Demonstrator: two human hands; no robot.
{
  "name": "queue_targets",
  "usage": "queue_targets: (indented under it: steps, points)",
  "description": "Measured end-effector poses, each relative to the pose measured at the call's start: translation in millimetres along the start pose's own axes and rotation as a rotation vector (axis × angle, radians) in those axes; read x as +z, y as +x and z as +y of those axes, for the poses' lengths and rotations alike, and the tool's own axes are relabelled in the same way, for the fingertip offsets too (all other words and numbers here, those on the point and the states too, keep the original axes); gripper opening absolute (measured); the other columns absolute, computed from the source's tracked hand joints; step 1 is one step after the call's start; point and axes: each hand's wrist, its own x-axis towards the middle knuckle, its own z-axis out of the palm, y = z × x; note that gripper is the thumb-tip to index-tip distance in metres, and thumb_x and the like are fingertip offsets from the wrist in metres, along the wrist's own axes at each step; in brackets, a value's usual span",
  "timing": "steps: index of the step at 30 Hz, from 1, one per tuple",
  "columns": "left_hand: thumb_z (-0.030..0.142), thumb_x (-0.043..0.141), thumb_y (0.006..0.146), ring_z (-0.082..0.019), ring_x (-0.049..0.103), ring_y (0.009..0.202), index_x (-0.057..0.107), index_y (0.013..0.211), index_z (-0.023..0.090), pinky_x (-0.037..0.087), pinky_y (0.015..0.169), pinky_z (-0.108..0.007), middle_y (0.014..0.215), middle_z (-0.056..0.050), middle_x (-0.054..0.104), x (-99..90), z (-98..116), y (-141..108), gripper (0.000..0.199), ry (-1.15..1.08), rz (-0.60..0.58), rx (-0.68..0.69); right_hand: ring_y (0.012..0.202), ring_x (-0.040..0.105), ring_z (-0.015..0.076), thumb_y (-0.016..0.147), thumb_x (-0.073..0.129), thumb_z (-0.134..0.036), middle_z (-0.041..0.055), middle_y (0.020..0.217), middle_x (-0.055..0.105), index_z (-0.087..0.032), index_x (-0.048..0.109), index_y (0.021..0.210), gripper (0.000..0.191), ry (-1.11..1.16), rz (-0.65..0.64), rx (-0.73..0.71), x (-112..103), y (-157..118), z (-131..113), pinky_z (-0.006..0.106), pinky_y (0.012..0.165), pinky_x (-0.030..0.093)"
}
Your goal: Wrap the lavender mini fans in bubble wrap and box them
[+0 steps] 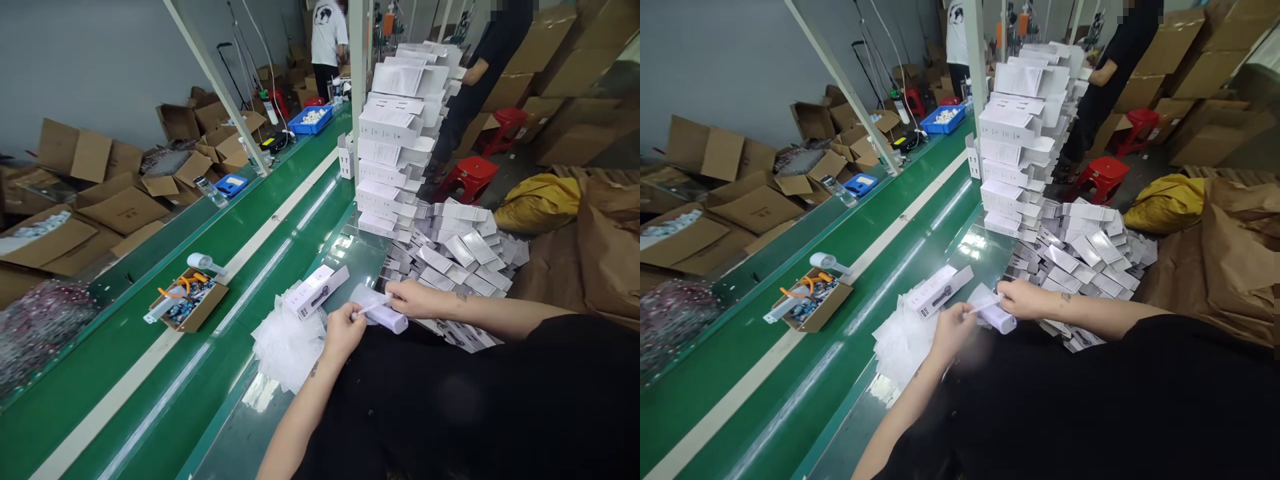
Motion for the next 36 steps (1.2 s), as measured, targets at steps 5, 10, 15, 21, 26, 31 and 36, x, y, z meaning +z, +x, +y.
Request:
queue_targets:
  steps: [5,10,15,21,26,31,36]
  points:
    - [0.016,0.054,0.063,-0.011,0.049,0.054,0.063,0.063,0.017,0.035,0.052,-0.021,0.054,0.002,0.056,-11.0,15,24,0.009,0.037,-0.085,-0.071,0.055,0.06,0.014,0.078,0.049,-0.016,0.0012,0.065,0.062,-0.019,0.043,0.076,0.007,0.369,-0.296,0.154,-9,11,1,0.023,0.051,0.045]
    - [0.021,0.053,0.067,-0.009,0.046,0.044,0.063,0.074,0.015,0.034,0.045,-0.02,0.051,0.003,0.051,-37.3,32,33,0.014,-0.204,-0.131,-0.225,0.048,0.061,0.0127,0.075,0.057,-0.017,-0.0021,0.057,0.061,-0.018,0.041,0.074,0.016,0.733,-0.222,0.172,-41,21,10,0.024,0.048,0.05]
    - [0.037,0.066,0.069,-0.021,0.058,0.093,0.061,0.107,0.017,0.048,0.072,-0.028,0.106,-0.009,0.06,-61.4,52,42,0.043,-0.2,-0.045,0.109,0.047,0.061,0.0114,0.074,0.066,-0.032,-0.002,0.055,0.062,-0.017,0.043,0.076,0.028,1.067,-0.266,-0.07,-58,36,-3,0.021,0.045,0.049]
    - [0.037,0.065,0.074,-0.022,0.056,0.098,0.059,0.107,0.019,0.043,0.088,-0.035,0.104,-0.008,0.061,-19.8,41,66,0.038,-0.137,0.039,0.201,0.052,0.063,0.0122,0.072,0.07,-0.039,-0.0008,0.061,0.063,-0.017,0.046,0.083,0.035,1.176,-0.188,-0.21,-64,82,-3,0.023,0.048,0.053]
    - [0.043,0.056,0.08,-0.013,0.052,0.064,0.057,0.083,0.017,0.045,0.058,-0.023,0.071,0.0,0.053,-4.3,27,85,0.026,-0.27,0.265,-0.023,0.052,0.059,0.0097,0.074,0.07,-0.034,-0.0027,0.077,0.061,-0.028,0.033,0.118,0.058,1.29,0.909,-0.008,-187,148,59,0.025,0.05,0.056]
    - [0.045,0.061,0.076,-0.011,0.049,0.057,0.054,0.081,0.018,0.044,0.05,-0.02,0.065,0.003,0.051,-7.8,25,86,0.029,-0.474,0.236,-0.137,0.058,0.059,0.0099,0.073,0.068,-0.033,-0.0018,0.082,0.055,-0.025,0.035,0.115,0.054,1.365,1.093,0.167,-257,212,99,0.028,0.055,0.056]
    - [0.043,0.07,0.067,-0.01,0.05,0.05,0.057,0.084,0.017,0.041,0.044,-0.02,0.063,0.004,0.055,-38.6,19,83,0.034,-0.646,0.444,-0.223,0.075,0.055,0.0162,0.075,0.059,-0.041,0.0022,0.079,0.053,-0.018,0.05,0.08,0.026,0.825,1.299,0.179,-233,203,95,0.033,0.066,0.053]
